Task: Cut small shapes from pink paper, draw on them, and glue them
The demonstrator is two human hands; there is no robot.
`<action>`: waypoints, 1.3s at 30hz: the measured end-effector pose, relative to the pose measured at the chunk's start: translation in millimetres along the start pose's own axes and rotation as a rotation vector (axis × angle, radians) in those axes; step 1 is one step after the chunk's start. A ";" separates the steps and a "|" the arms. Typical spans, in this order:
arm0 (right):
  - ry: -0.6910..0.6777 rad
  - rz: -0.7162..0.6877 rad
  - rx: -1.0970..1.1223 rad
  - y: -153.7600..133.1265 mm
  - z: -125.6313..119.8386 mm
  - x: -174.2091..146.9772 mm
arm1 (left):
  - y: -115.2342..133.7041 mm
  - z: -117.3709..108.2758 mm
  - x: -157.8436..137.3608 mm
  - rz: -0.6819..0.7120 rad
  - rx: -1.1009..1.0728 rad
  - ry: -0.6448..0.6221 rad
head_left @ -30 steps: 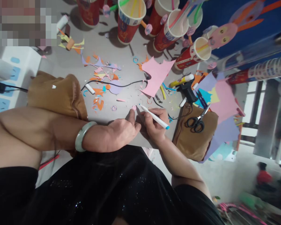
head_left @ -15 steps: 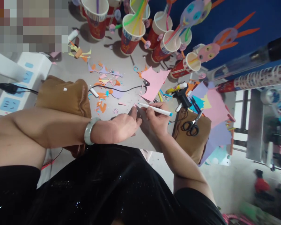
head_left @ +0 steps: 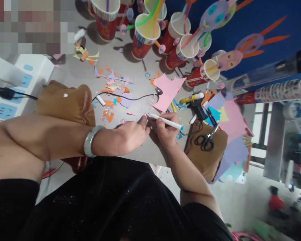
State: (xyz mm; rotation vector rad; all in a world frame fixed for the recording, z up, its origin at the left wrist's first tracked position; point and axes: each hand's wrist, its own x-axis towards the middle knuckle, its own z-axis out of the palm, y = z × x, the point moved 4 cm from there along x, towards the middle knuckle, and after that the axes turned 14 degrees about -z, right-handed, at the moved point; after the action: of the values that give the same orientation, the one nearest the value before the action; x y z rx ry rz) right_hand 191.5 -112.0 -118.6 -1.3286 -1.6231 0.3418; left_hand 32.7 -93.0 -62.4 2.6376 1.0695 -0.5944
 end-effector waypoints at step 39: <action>-0.083 -0.056 -0.075 -17.1 0.4 12.3 | 0.7 -6.2 -8.5 0.008 -0.011 0.029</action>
State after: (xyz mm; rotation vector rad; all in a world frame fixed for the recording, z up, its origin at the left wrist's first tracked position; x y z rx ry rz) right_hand 181.9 -107.4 -100.4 -1.3371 -1.7540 0.3089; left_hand 29.4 -96.4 -53.0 2.6477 1.0670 -0.5480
